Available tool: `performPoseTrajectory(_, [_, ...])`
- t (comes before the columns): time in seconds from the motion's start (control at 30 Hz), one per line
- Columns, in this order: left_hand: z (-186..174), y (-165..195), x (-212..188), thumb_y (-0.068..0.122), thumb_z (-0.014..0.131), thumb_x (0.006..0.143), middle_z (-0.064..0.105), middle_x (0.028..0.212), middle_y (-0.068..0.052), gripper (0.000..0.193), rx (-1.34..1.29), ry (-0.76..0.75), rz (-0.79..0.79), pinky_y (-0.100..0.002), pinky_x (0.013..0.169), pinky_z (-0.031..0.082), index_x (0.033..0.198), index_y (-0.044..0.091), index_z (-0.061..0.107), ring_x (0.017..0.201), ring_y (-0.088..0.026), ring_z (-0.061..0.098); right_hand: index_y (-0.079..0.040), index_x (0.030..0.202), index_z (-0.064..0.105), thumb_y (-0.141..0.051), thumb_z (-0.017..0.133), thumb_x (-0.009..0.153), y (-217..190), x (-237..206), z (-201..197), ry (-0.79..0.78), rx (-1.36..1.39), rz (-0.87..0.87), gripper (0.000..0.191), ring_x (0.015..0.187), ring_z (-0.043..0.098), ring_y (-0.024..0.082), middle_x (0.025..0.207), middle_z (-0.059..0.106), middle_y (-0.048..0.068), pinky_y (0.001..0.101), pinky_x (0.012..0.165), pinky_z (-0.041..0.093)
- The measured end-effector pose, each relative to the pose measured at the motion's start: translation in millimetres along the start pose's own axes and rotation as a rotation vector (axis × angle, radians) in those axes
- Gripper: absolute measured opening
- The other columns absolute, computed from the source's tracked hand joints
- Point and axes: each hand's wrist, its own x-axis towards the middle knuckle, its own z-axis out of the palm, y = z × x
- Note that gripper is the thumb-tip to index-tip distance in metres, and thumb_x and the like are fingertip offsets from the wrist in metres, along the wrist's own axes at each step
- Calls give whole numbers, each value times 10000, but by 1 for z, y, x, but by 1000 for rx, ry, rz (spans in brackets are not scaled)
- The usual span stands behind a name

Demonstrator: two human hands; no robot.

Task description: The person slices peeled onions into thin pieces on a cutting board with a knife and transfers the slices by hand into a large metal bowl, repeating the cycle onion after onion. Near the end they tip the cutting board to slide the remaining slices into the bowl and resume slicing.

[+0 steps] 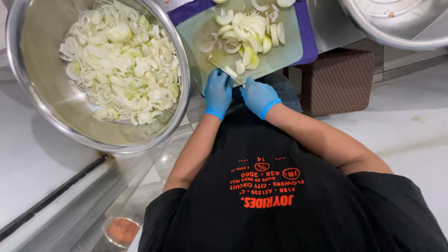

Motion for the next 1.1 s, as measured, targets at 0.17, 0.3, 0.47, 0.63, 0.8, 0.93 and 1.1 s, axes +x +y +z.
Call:
performPoseTrajectory(0.17, [-2, 2, -2, 148, 758, 904, 617, 1115, -126, 153, -10, -4, -19, -455, 885, 526, 987, 80, 648, 1063, -360, 620, 8, 1032, 580, -310, 582, 1011, 4, 4, 0, 32, 0, 53, 319, 768, 700, 470, 821, 713, 268, 572, 699, 554])
performPoseTrajectory(0.3, [-2, 1, -1, 136, 741, 904, 621, 1129, -120, 143, -20, 44, 14, -450, 901, 533, 1020, 91, 669, 1072, -352, 622, -3, 1002, 592, -320, 610, 973, 14, 7, 11, 49, -19, 31, 318, 735, 700, 467, 794, 709, 271, 573, 688, 552])
performPoseTrajectory(0.47, [2, 0, -1, 163, 760, 900, 626, 1113, -112, 149, -28, 9, -29, -442, 859, 539, 1000, 91, 676, 1033, -335, 632, 22, 1033, 576, -297, 578, 1020, 15, 5, 16, 32, -39, 25, 319, 732, 708, 455, 794, 710, 266, 551, 672, 567])
performPoseTrajectory(0.63, [5, -1, -4, 157, 761, 898, 623, 1093, -117, 143, -19, 12, -22, -450, 872, 537, 993, 88, 678, 1031, -340, 634, 14, 1005, 572, -296, 592, 1009, 15, 6, 10, 74, -34, -44, 311, 703, 696, 459, 766, 704, 255, 564, 638, 551])
performPoseTrajectory(0.8, [4, -4, -7, 119, 733, 887, 624, 1130, -130, 144, -39, 81, 10, -440, 893, 538, 1016, 88, 677, 1049, -351, 631, 13, 1015, 565, -291, 604, 991, 18, 6, 14, 41, -27, -81, 307, 675, 697, 449, 727, 688, 264, 560, 630, 552])
performPoseTrajectory(0.93, [5, -5, -8, 129, 757, 881, 625, 1102, -122, 147, -40, 33, -31, -434, 884, 539, 999, 92, 676, 1029, -343, 638, 21, 1019, 562, -283, 594, 1013, 18, 5, 21, 59, -24, -7, 306, 690, 703, 444, 749, 699, 249, 549, 623, 566])
performPoseTrajectory(1.1, [10, -7, -8, 122, 753, 883, 630, 1106, -119, 153, -39, 58, -20, -429, 871, 535, 1018, 93, 684, 1017, -338, 640, -2, 1023, 588, -265, 597, 1014, 18, 6, 26, 113, 3, -94, 263, 703, 700, 450, 771, 703, 255, 558, 642, 560])
